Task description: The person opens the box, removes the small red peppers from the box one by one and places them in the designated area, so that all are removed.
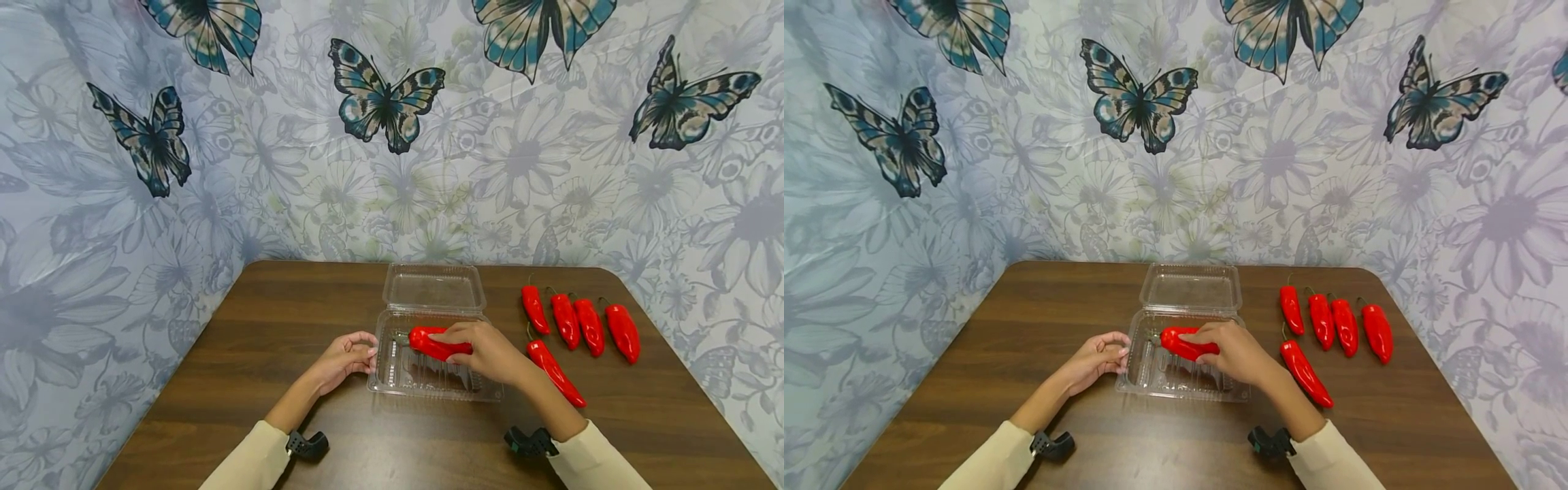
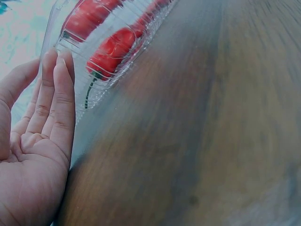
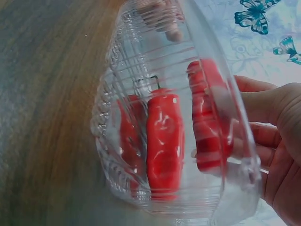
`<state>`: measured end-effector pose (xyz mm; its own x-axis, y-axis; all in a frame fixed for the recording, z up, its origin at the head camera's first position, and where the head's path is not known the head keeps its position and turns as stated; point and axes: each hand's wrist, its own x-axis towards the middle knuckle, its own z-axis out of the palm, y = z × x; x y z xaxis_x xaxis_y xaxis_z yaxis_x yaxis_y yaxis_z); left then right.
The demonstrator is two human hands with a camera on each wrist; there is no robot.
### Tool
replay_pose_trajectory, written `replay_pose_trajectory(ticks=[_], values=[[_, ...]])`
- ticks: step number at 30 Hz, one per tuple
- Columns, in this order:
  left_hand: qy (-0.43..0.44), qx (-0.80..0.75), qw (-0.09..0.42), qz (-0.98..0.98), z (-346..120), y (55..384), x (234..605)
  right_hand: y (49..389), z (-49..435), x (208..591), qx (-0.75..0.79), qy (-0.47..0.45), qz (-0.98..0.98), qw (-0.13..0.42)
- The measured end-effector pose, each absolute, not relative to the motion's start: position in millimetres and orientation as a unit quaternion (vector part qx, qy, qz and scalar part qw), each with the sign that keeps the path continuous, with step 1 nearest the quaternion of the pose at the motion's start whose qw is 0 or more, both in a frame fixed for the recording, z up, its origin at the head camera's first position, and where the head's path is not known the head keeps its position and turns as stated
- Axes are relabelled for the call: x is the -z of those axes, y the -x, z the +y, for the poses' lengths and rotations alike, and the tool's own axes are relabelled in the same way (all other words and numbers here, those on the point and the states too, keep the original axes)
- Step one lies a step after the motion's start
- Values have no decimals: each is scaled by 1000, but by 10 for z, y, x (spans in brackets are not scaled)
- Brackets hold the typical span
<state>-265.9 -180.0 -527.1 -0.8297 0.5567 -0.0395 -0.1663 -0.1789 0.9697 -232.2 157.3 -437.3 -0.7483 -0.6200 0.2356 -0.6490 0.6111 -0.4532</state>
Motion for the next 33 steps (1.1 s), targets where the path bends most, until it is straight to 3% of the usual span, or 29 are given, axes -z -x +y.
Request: replay_pose_trajectory(ticks=[33], values=[[-166,-753,243,588,-1799,2647,5260,2351,1790,4214,-308,-329,-891,56]])
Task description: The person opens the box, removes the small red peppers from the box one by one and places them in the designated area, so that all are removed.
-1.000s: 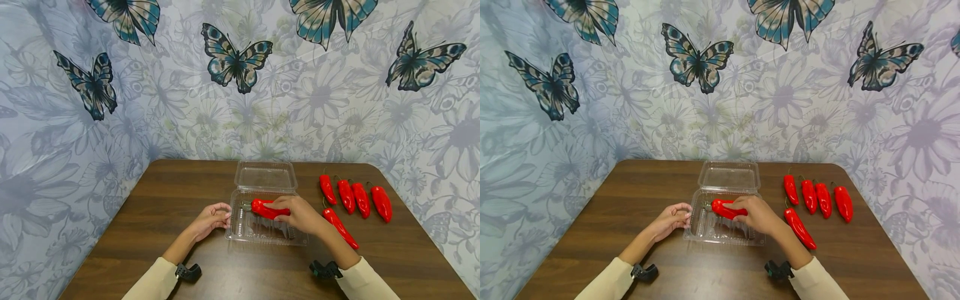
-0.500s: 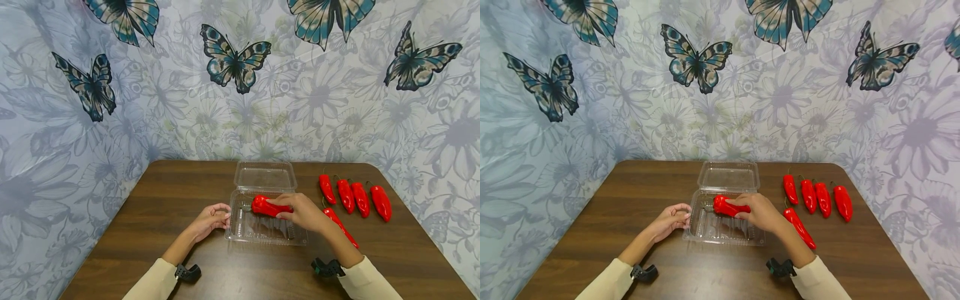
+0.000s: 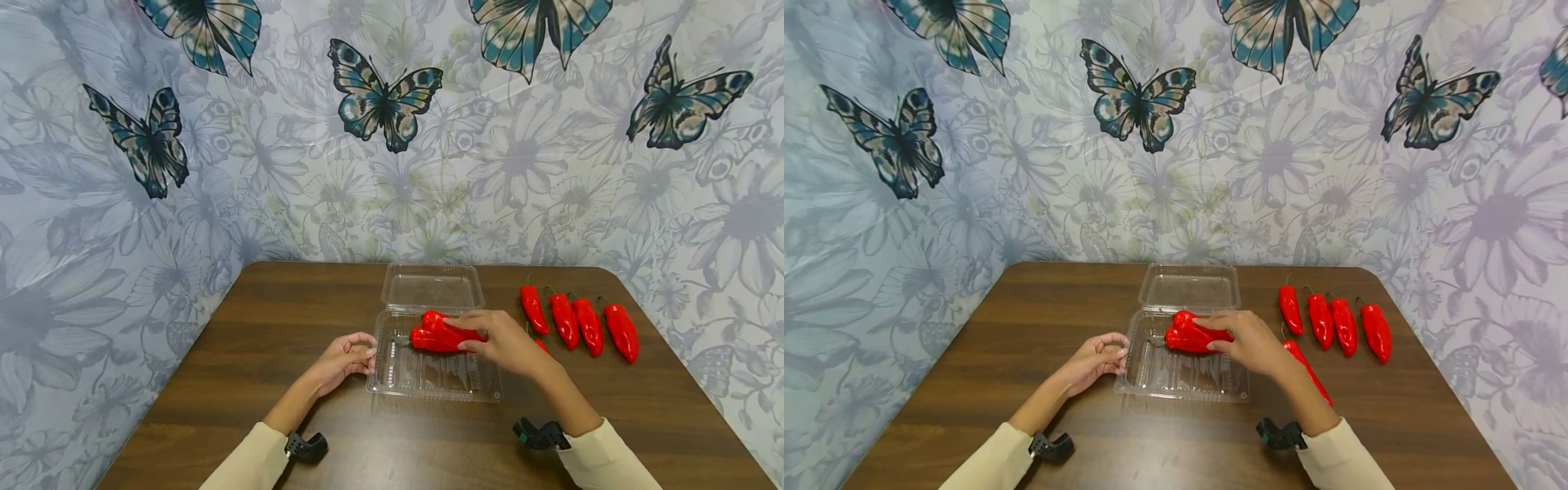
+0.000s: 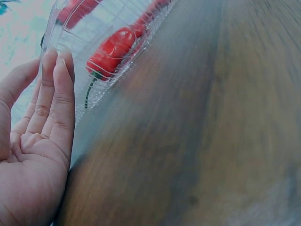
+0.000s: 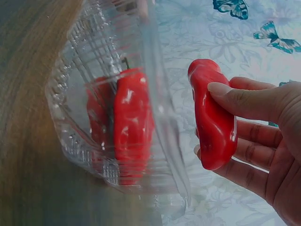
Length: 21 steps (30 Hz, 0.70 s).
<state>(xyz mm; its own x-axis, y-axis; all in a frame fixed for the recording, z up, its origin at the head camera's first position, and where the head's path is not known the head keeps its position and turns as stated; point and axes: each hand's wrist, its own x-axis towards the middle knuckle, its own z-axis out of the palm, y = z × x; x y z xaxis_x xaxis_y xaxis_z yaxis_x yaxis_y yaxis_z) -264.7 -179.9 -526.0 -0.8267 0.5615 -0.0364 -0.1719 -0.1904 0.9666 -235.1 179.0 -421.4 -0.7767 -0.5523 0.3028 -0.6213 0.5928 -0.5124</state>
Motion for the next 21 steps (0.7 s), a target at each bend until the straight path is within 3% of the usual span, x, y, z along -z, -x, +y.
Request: replay_pose_trajectory(ticks=[21], values=[[-163,-750,238,595,-1796,2649,5290,2345,1949,4101,-333,-313,-887,61]])
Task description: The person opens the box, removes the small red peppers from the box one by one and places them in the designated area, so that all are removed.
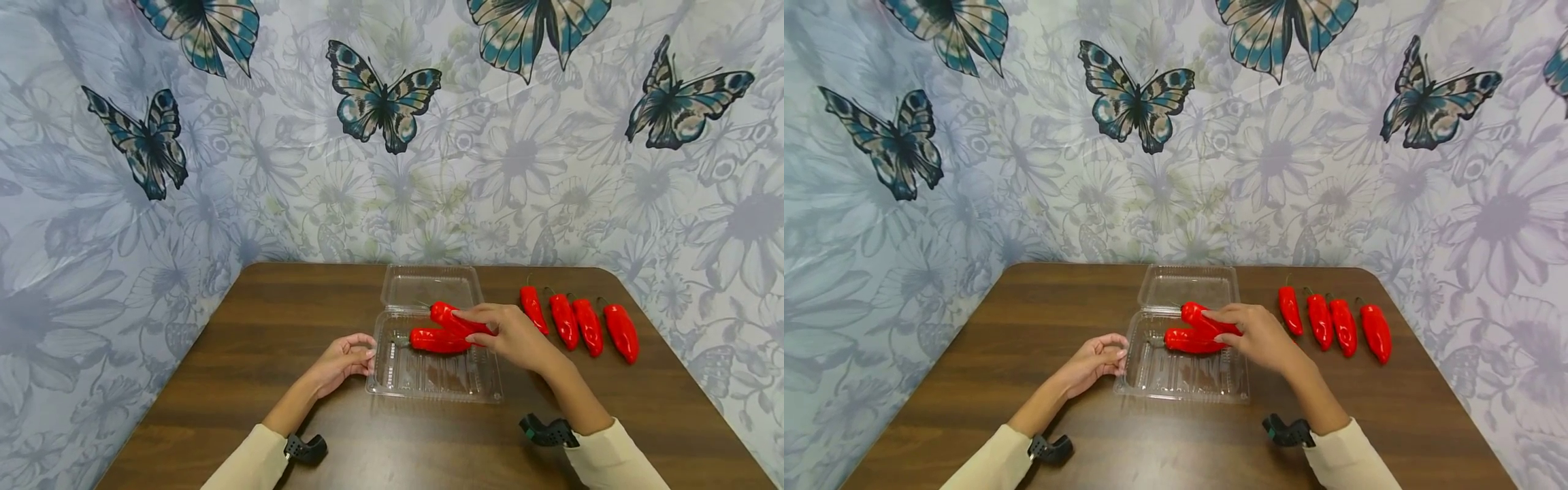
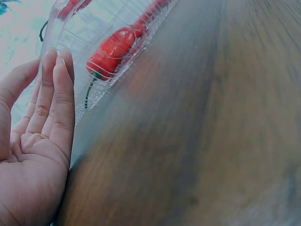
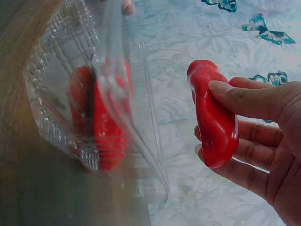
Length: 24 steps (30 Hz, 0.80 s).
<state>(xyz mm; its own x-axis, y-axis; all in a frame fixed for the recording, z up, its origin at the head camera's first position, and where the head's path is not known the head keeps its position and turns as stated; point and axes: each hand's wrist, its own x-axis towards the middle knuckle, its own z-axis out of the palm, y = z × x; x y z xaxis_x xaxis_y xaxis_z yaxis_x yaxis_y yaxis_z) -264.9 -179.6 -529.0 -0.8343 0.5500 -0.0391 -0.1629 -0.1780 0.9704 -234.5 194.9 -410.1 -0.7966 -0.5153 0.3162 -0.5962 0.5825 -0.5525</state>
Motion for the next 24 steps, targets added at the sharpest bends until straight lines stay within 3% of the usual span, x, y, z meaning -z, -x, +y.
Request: replay_pose_trajectory(ticks=[24], values=[[-163,-747,243,596,-1802,2660,5309,2113,2399,3985,-301,-258,-911,113]])
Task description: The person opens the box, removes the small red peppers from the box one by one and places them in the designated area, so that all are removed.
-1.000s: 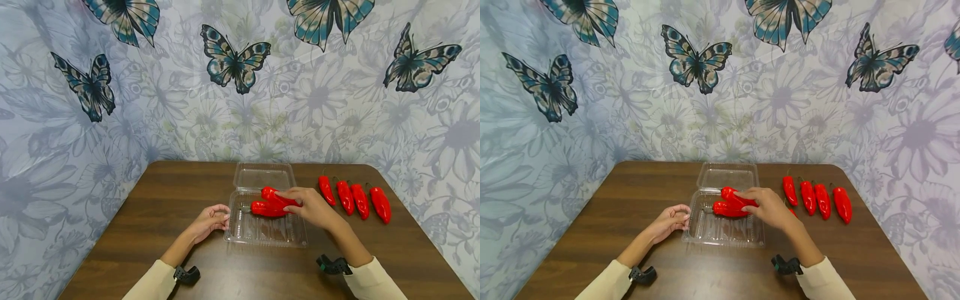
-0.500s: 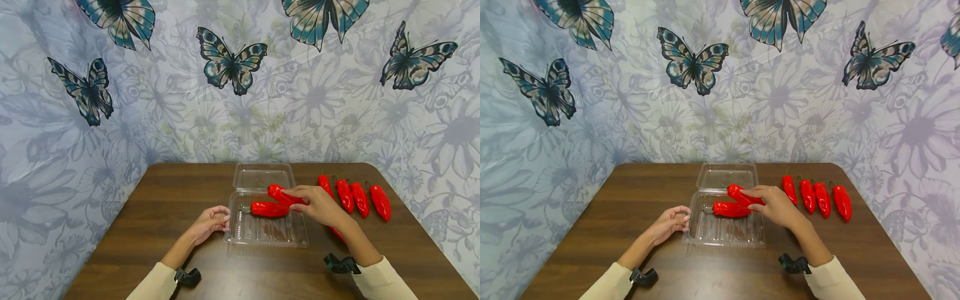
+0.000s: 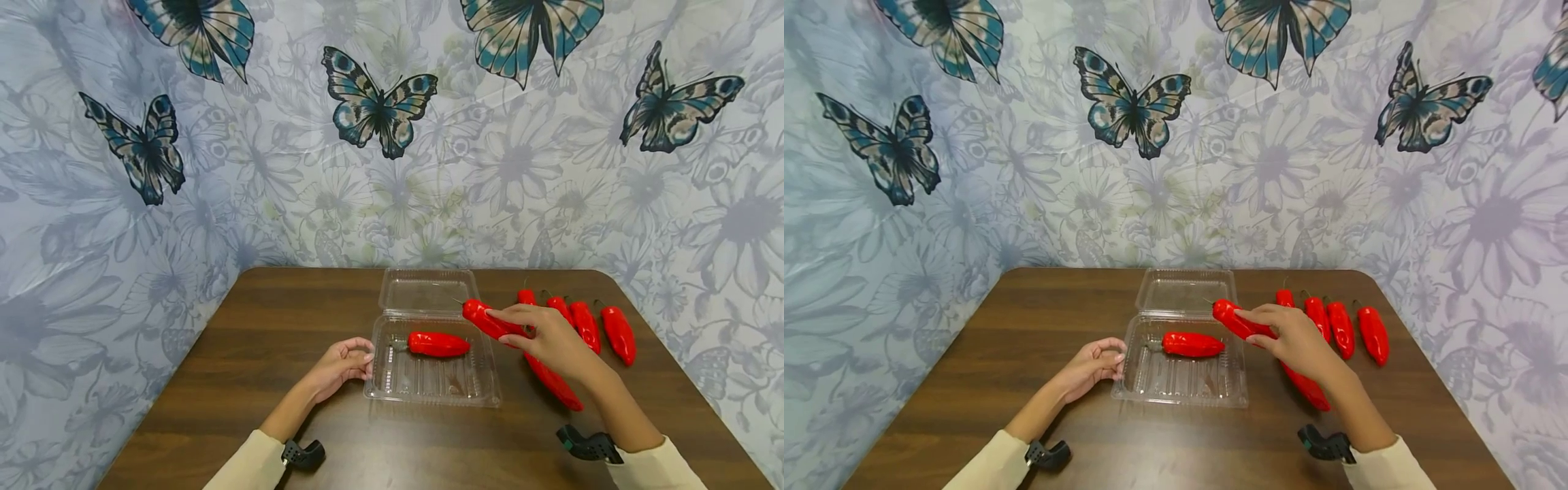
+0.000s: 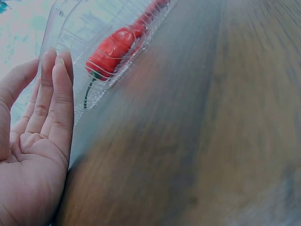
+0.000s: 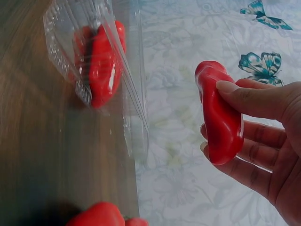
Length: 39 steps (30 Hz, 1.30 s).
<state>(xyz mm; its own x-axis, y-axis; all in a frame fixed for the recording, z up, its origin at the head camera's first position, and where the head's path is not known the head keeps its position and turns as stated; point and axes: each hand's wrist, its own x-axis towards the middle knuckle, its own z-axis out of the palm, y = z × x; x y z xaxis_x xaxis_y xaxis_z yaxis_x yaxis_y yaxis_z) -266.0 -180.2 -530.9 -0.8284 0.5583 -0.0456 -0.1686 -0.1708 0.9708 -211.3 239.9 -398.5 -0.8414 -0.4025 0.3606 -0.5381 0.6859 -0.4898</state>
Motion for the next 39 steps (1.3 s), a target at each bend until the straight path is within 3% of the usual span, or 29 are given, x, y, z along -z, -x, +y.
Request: replay_pose_trajectory(ticks=[18,39], values=[[-174,-743,241,600,-1833,2711,5346,1925,2800,4001,-263,-235,-916,193],[-183,-745,242,595,-1839,2786,5372,1676,3163,4142,-278,-188,-915,226]])
